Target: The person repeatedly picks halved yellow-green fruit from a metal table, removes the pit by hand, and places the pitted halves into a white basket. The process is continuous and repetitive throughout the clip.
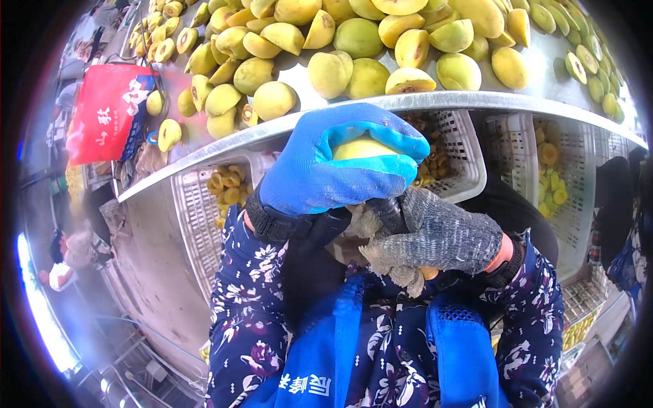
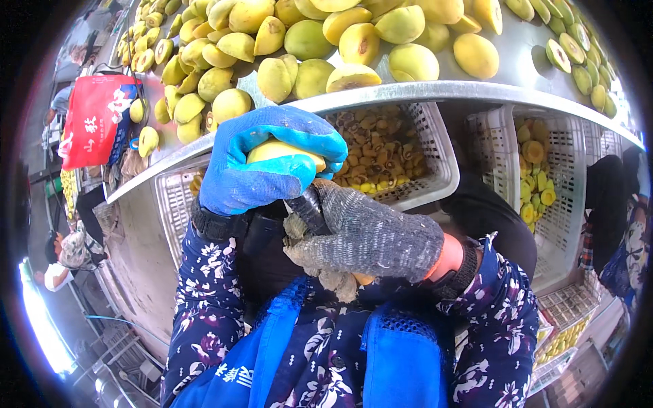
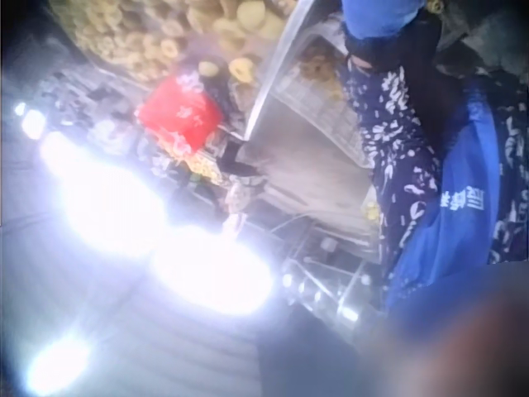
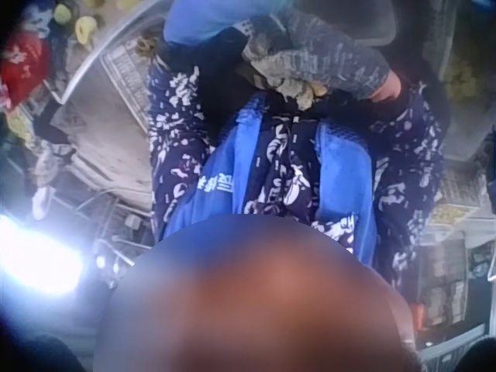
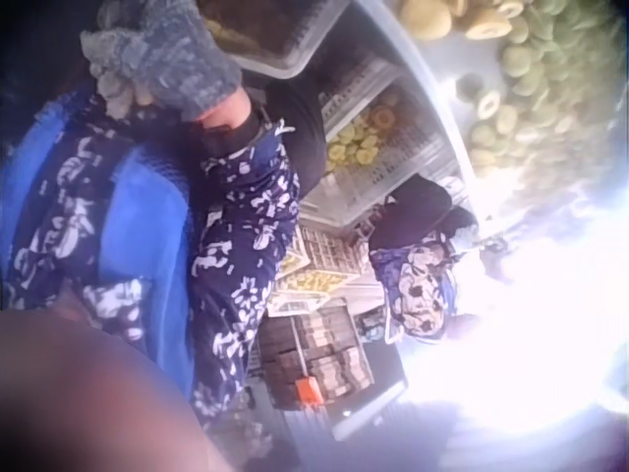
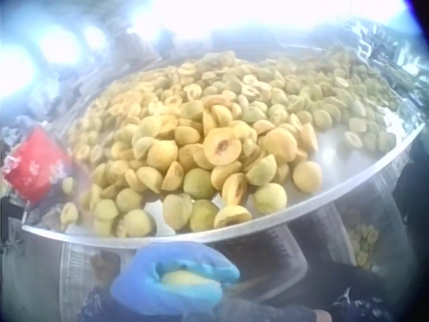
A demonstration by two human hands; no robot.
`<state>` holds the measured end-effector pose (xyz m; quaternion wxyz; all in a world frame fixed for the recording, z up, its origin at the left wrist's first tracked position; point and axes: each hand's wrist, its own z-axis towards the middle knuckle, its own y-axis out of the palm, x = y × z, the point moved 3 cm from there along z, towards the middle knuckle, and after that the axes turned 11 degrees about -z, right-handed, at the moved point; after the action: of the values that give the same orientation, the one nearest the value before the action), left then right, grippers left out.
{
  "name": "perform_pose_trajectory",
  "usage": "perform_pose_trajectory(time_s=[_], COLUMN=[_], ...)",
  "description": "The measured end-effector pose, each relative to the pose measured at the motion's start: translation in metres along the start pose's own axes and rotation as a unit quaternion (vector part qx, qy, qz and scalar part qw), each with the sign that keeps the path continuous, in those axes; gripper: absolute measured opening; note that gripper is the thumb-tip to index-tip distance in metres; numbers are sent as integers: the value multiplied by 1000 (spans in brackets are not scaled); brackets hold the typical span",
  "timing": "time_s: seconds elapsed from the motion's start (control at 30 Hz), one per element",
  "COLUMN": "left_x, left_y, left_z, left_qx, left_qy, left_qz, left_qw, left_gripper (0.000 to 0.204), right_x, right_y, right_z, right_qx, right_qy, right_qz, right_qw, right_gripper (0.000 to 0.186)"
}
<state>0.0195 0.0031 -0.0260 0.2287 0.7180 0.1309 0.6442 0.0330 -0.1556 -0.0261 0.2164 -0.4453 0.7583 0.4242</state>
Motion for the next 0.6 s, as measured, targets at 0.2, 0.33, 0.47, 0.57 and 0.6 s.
perform_pose_trajectory(time_s=[0.2,0.33,0.47,0.57,0.6], left_x=[7,9,9,11,10], left_y=[5,8,8,7,6], left_z=[-2,-3,-1,-2,-3], left_qx=[-24,-35,-61,-56,-44], left_qy=[13,39,26,19,9], left_qz=[34,9,-63,-73,-60], left_qw=[999,999,996,996,997], left_gripper=[34,37,34,33,35], right_x=[0,7,7,0,-2], right_y=[4,4,6,8,7], right_z=[-3,-4,-5,-4,-4], right_qx=[-45,-52,-35,-23,-26], right_qy=[-55,-74,-64,-80,-76], right_qz=[61,97,111,99,63], right_qw=[996,991,991,992,995], right_gripper=[36,35,34,34,33])
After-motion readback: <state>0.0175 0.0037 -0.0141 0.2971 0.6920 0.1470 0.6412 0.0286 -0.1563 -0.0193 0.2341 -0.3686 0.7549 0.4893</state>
